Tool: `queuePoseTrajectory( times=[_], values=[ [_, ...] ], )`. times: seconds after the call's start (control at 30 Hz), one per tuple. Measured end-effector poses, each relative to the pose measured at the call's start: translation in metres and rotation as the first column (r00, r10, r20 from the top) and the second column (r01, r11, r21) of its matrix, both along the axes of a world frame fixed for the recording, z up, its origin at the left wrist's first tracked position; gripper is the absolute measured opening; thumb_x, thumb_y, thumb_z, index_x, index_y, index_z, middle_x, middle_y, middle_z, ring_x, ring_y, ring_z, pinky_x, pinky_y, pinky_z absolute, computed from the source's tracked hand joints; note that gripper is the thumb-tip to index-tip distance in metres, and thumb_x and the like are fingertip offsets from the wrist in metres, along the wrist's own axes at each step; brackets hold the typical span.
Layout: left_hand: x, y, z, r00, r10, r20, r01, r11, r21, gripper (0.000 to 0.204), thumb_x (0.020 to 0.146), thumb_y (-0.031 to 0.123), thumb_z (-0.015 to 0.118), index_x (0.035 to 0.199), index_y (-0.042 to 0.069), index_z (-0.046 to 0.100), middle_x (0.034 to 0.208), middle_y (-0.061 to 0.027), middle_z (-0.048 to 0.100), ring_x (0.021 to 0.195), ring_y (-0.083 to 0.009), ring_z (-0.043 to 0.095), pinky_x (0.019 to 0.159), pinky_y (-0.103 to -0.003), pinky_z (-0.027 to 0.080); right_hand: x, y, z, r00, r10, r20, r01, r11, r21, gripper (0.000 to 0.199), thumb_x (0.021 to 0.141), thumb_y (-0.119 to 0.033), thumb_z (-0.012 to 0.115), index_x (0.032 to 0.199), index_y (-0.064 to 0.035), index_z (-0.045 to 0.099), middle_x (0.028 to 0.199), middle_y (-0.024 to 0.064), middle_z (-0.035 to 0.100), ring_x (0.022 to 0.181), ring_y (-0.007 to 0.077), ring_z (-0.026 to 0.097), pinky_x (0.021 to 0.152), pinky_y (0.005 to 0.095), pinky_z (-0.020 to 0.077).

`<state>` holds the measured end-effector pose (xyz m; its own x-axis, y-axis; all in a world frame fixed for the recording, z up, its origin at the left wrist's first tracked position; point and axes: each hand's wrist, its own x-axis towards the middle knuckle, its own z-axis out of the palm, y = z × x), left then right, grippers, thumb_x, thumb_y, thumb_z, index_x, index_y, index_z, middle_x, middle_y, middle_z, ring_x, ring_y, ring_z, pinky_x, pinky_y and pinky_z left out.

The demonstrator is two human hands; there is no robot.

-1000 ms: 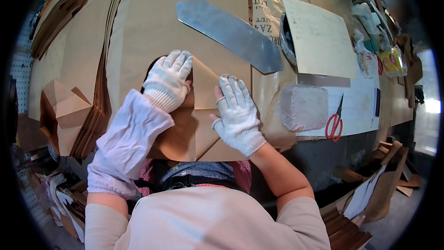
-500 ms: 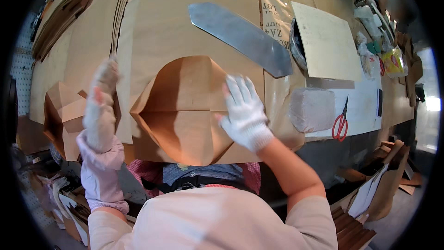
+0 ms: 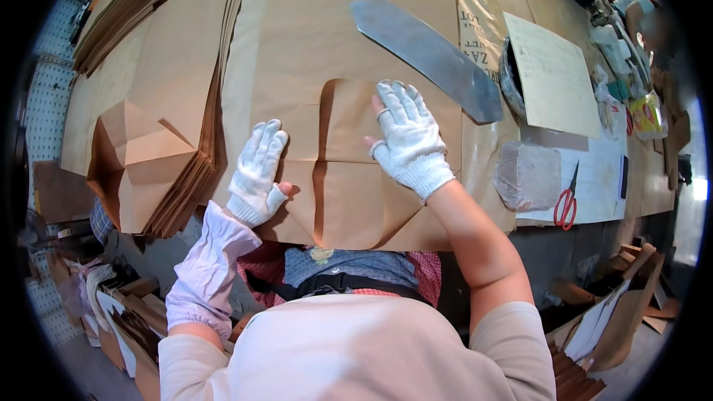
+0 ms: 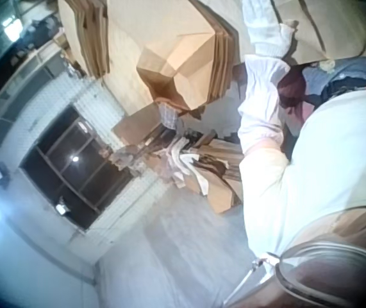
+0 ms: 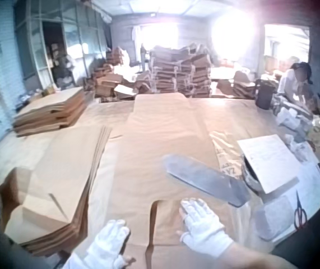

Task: The person folds brown cardboard sheets on a workbench using a metal straightedge to crease the folds. The person repeatedly picks up sheets, aligns them, folds them, and presses the crease with the straightedge.

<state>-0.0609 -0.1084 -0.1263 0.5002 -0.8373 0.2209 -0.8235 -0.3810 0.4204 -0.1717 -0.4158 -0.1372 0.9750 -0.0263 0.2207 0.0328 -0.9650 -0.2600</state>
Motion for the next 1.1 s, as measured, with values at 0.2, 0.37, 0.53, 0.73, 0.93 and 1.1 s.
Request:
queuePoseTrajectory(
  times=[0.2, 0.37, 0.53, 0.73, 0.93, 1.1],
  values=[
    [-0.008, -0.011, 0.009, 0.997, 0.037, 0.075, -0.045, 0.993, 0.110, 0.091, 0.067, 0.036, 0.086, 0.147, 0.009, 0.051, 0.157, -0.0241, 0.039, 0.144, -0.0498, 0.036, 0.116, -0.056, 0.036, 0.000, -0.001, 0.004, 1.000, 0.000, -0.012, 0.000, 0.999, 0.032, 0.066, 0.087, -0.032, 0.072, 0.142, 0.0016, 0.055, 0.158, 0.0222, 0.043, 0.149, 0.0384, 0.036, 0.126, 0.0485, 0.0253],
    [-0.013, -0.022, 0.019, 0.993, 0.044, 0.113, -0.067, 0.976, 0.206, 0.089, 0.066, 0.039, 0.087, 0.142, 0.010, 0.053, 0.152, -0.0243, 0.041, 0.141, -0.0476, 0.037, 0.114, -0.057, 0.037, 0.007, -0.048, -0.001, 0.962, -0.266, 0.055, 0.175, 0.760, 0.626, 0.047, 0.089, -0.002, 0.069, 0.136, -0.0017, 0.063, 0.137, 0.0168, 0.066, 0.129, 0.0293, 0.061, 0.111, 0.0396, 0.0466],
    [0.000, -0.036, 0.030, 0.995, -0.067, 0.077, 0.040, 0.950, 0.310, 0.102, 0.057, 0.048, 0.089, 0.141, 0.005, 0.051, 0.148, -0.0283, 0.043, 0.139, -0.0492, 0.039, 0.116, -0.057, 0.034, 0.025, -0.147, 0.017, 0.762, -0.563, -0.319, 0.581, 0.813, -0.045, 0.076, 0.084, -0.045, 0.077, 0.138, 0.0037, 0.055, 0.133, 0.0234, 0.064, 0.123, 0.0413, 0.062, 0.104, 0.0453, 0.0478],
    [0.020, -0.095, 0.026, 0.986, -0.140, 0.090, 0.127, 0.983, 0.129, 0.105, 0.056, 0.053, 0.088, 0.137, -0.001, 0.050, 0.141, -0.0279, 0.046, 0.134, -0.0485, 0.042, 0.116, -0.056, 0.035, 0.032, -0.102, 0.057, 0.707, -0.706, -0.035, 0.707, 0.707, 0.009, 0.047, 0.084, -0.044, 0.077, 0.108, -0.0038, 0.067, 0.104, 0.0190, 0.073, 0.099, 0.0363, 0.072, 0.084, 0.0474, 0.0545],
    [-0.004, -0.043, 0.025, 0.996, 0.078, -0.035, -0.073, 0.991, 0.111, 0.096, 0.070, 0.052, 0.082, 0.141, -0.001, 0.047, 0.145, -0.0291, 0.045, 0.137, -0.0506, 0.040, 0.116, -0.054, 0.035, -0.033, -0.038, 0.066, 0.959, -0.224, -0.174, 0.283, 0.699, 0.657, 0.016, 0.081, -0.004, 0.075, 0.097, -0.0032, 0.071, 0.081, 0.0068, 0.069, 0.077, 0.0141, 0.065, 0.073, 0.0309, 0.0533],
    [-0.033, 0.042, 0.016, 0.869, 0.486, 0.093, -0.494, 0.842, 0.217, 0.089, 0.069, 0.042, 0.085, 0.139, -0.002, 0.050, 0.147, -0.0259, 0.047, 0.140, -0.0493, 0.040, 0.116, -0.054, 0.037, -0.034, -0.005, 0.038, 0.922, -0.283, -0.264, 0.369, 0.849, 0.379, 0.017, 0.081, -0.017, 0.078, 0.090, -0.0049, 0.069, 0.091, 0.0135, 0.074, 0.083, 0.0320, 0.071, 0.076, 0.0392, 0.0559]
  ],
)
